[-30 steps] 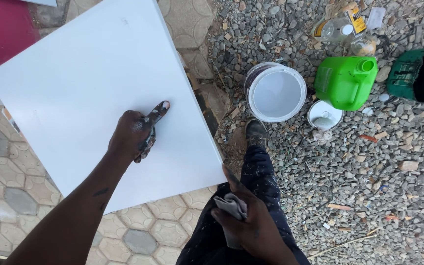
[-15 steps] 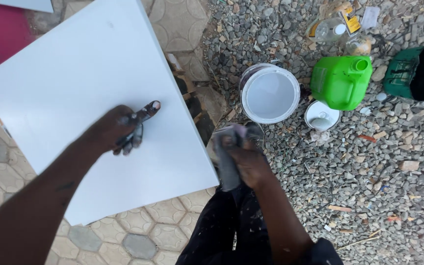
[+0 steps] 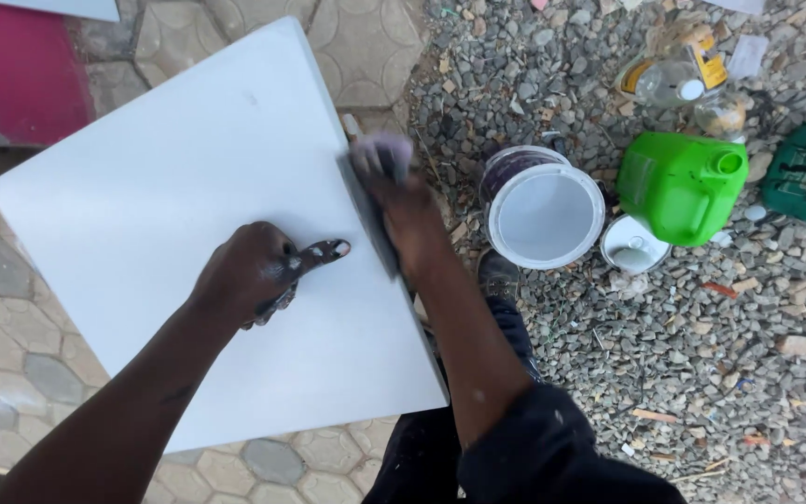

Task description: Sanding the edges of a white board and dipping a cloth into a bucket of white paint

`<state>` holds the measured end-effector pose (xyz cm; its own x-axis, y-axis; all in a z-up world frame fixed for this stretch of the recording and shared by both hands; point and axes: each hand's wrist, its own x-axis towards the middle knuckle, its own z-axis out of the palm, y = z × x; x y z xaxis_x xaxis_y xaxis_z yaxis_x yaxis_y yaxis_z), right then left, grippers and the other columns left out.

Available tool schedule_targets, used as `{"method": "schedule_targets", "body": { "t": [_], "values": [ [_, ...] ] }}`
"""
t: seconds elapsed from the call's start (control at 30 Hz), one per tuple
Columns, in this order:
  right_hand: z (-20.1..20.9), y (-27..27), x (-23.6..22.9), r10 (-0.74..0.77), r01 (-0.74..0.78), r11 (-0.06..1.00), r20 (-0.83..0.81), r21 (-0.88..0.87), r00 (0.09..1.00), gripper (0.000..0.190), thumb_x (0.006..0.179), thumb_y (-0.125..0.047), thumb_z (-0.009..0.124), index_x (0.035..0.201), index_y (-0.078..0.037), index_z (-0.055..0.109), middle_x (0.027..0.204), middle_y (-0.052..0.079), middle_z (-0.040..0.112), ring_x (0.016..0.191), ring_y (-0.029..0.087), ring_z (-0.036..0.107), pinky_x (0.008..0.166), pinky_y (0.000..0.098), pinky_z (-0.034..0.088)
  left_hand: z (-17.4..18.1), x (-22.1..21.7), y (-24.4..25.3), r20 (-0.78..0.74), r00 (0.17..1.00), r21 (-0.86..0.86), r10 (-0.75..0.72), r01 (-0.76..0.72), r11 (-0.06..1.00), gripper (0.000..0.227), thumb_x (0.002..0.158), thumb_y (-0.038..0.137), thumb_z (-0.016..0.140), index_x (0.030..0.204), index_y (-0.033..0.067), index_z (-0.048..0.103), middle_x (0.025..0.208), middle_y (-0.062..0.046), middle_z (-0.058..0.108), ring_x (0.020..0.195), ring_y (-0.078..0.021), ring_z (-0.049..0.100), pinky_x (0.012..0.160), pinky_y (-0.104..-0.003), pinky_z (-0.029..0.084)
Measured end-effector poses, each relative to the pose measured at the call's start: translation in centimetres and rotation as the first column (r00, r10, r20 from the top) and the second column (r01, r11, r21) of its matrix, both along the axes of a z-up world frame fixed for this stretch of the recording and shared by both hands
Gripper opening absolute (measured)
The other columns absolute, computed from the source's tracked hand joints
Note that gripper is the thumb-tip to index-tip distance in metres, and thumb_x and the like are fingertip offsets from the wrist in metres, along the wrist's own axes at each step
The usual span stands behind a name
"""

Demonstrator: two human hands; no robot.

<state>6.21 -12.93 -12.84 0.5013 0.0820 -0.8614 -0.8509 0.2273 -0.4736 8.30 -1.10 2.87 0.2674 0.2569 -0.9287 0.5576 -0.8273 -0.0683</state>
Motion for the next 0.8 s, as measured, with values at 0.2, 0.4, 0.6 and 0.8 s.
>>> {"method": "schedule_targets", "body": {
  "t": [0.2, 0.4, 0.6, 0.8],
  "values": [
    [1.0, -5.1, -8.1, -0.238, 0.307, 0.913, -0.262, 0.269, 0.935, 0.031, 0.108, -0.009, 0.050, 0.131, 0.006, 0.063, 0.105, 0.010, 0.068, 0.094, 0.012, 0.065, 0.089, 0.0213, 0.046, -4.1, -3.1, 3.3, 0.010, 0.992, 0.020, 0.129, -0.129, 0.991, 0.020, 0.087, 0.021, 0.072, 0.097, 0.0041, 0.072, 0.053, -0.014, 0.064, 0.041, -0.0302, 0.066, 0.045, -0.038, 0.053],
    [-3.7, -3.8, -6.2, -0.200, 0.251, 0.951, -0.262, 0.181, 0.944, 0.044, 0.079, -0.023, 0.086, 0.120, -0.018, 0.070, 0.105, 0.011, 0.077, 0.089, 0.035, 0.076, 0.075, 0.0481, 0.064, -3.7, -2.1, 2.0, -0.044, 0.998, -0.015, -0.038, 0.038, 0.999, 0.030, 0.081, 0.029, 0.075, 0.059, 0.0106, 0.068, 0.038, -0.004, 0.057, 0.037, -0.0234, 0.064, 0.046, -0.035, 0.051],
    [-8.7, 5.2, 11.7, -0.246, 0.252, 0.895, -0.063, 0.368, 0.967, 0.046, 0.070, -0.031, 0.091, 0.107, -0.008, 0.078, 0.085, 0.019, 0.078, 0.071, 0.033, 0.079, 0.067, 0.0478, 0.066, -0.4, 1.4, -0.3, -0.156, 0.985, -0.091, -0.077, 0.064, 0.994, 0.068, 0.093, 0.066, 0.066, 0.061, 0.0058, 0.070, 0.041, -0.008, 0.055, 0.040, -0.0214, 0.058, 0.053, -0.030, 0.050],
    [-0.4, -0.7, 3.1, 0.060, -0.003, 0.990, -0.403, 0.141, 0.913, 0.099, 0.071, -0.059, 0.078, 0.160, -0.040, 0.039, 0.173, -0.003, 0.022, 0.159, 0.027, 0.014, 0.127, 0.0523, 0.015, -1.4, -0.2, 0.3, -0.077, 0.986, -0.066, -0.147, 0.142, 0.988, 0.055, 0.089, 0.057, 0.072, 0.052, 0.0174, 0.064, 0.035, 0.004, 0.052, 0.032, -0.0174, 0.057, 0.043, -0.028, 0.048]
  ]
}}
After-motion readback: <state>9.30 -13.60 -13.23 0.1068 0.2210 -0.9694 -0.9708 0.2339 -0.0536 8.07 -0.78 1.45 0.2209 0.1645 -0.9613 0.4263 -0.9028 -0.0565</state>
